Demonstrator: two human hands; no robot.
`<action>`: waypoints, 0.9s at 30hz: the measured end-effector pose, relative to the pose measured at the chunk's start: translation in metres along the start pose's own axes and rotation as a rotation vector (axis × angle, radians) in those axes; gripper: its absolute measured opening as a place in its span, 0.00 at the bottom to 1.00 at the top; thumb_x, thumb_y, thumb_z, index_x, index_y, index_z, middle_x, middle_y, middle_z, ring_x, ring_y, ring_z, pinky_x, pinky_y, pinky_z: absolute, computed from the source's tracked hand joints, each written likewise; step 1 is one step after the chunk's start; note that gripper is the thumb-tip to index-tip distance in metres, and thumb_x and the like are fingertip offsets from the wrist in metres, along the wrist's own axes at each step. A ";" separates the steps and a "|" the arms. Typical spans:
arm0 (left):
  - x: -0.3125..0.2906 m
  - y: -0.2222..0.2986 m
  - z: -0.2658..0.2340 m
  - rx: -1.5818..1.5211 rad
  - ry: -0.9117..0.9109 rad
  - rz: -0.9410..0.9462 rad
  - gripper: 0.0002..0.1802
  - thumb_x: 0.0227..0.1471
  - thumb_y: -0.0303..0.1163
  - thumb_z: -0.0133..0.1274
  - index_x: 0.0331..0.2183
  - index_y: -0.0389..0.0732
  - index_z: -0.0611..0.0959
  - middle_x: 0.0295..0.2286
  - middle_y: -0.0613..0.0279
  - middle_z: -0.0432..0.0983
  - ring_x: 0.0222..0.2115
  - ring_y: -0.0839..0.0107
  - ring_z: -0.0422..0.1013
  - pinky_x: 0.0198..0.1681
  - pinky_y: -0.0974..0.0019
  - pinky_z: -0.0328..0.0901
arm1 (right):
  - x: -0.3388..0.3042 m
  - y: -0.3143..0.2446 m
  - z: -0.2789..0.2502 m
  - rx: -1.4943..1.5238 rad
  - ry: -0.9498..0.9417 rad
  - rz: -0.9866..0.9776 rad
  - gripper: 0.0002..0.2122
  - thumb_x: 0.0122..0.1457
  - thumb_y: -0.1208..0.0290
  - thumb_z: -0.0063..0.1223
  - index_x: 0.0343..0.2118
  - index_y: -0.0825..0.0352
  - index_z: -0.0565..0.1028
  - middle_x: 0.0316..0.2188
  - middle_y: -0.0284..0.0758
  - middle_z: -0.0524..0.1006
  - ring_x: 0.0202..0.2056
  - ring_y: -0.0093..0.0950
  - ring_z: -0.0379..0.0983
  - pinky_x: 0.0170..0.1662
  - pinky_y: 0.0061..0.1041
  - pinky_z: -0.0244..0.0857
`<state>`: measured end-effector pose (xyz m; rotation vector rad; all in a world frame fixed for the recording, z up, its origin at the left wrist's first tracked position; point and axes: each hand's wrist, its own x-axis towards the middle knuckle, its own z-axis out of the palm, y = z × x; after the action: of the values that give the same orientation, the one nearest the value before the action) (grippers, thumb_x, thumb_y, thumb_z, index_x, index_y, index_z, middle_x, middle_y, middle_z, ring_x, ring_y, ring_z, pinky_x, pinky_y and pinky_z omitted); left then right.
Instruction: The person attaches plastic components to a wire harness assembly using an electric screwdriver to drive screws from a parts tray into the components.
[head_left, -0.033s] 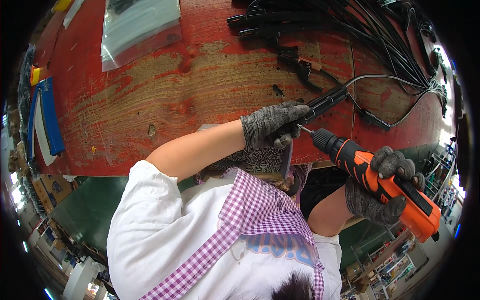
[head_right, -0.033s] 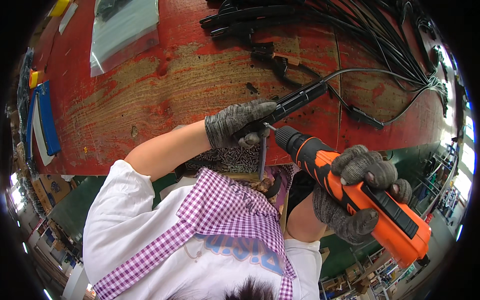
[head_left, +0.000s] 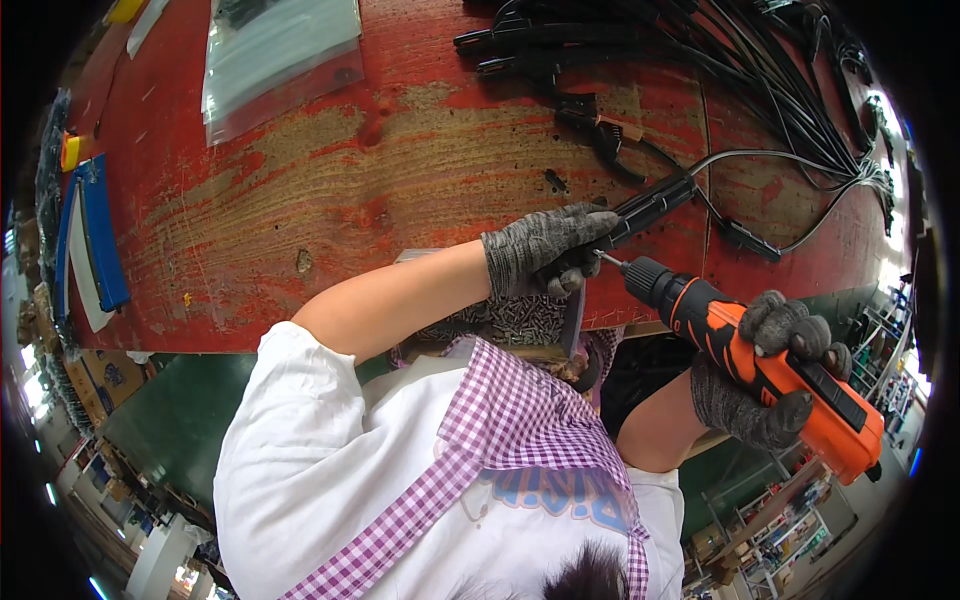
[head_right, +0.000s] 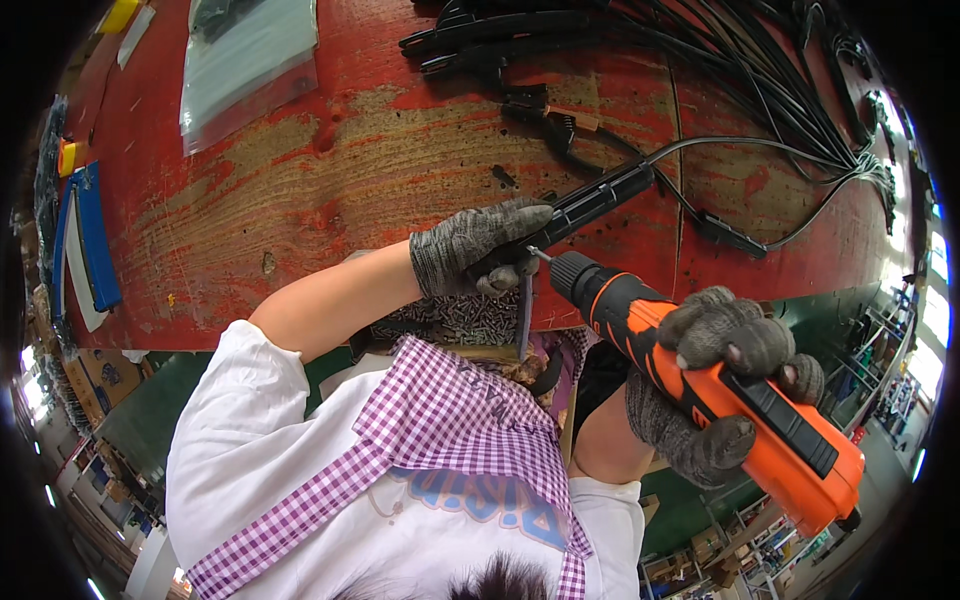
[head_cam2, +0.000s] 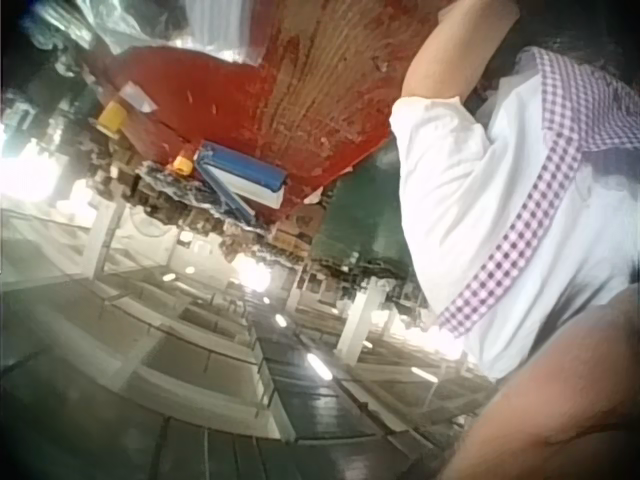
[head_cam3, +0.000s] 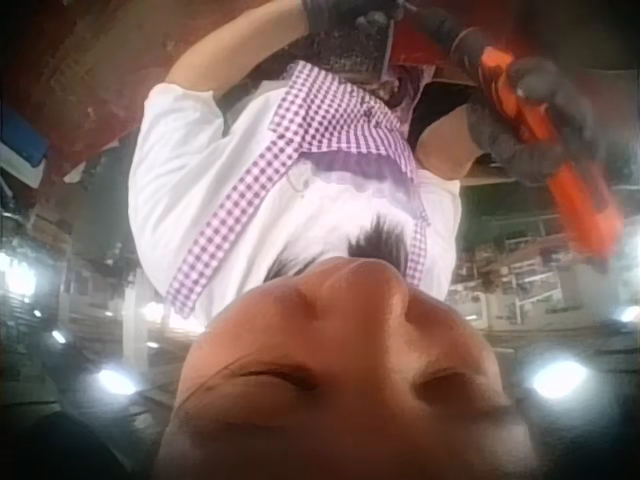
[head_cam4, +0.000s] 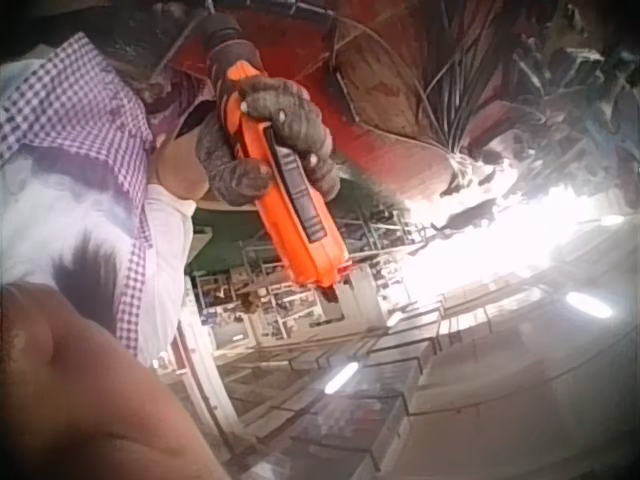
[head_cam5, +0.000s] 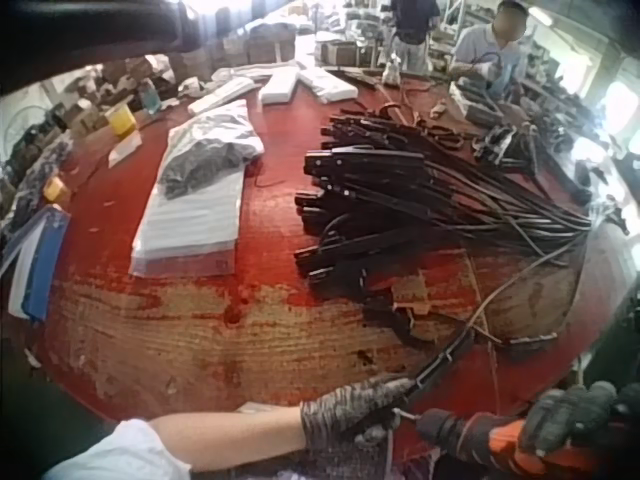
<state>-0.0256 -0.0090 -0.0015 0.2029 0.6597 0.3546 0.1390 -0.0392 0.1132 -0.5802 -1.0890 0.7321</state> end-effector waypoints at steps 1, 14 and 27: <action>0.000 0.000 0.000 0.000 0.000 0.001 0.16 0.49 0.48 0.45 0.32 0.46 0.67 0.15 0.66 0.68 0.09 0.84 0.60 0.07 0.84 0.52 | 0.002 0.001 0.001 0.029 -0.097 0.048 0.18 0.42 0.65 0.50 0.37 0.67 0.66 0.27 0.36 0.70 0.22 0.26 0.66 0.23 0.22 0.58; 0.005 -0.006 -0.005 0.020 0.000 -0.026 0.15 0.50 0.46 0.44 0.33 0.46 0.68 0.15 0.68 0.65 0.08 0.84 0.58 0.06 0.84 0.51 | 0.000 0.011 0.004 -0.024 -0.241 -0.008 0.17 0.46 0.65 0.49 0.38 0.67 0.63 0.25 0.36 0.70 0.19 0.26 0.67 0.19 0.23 0.61; 0.000 0.000 0.006 0.061 0.006 0.030 0.15 0.48 0.44 0.48 0.34 0.44 0.68 0.14 0.68 0.64 0.08 0.82 0.59 0.08 0.81 0.54 | -0.006 0.004 0.001 0.076 -0.211 -0.062 0.16 0.44 0.67 0.50 0.37 0.66 0.63 0.27 0.37 0.69 0.19 0.25 0.67 0.19 0.22 0.62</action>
<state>-0.0218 -0.0093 0.0030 0.2701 0.6743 0.3645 0.1350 -0.0411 0.1074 -0.4088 -1.2626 0.7901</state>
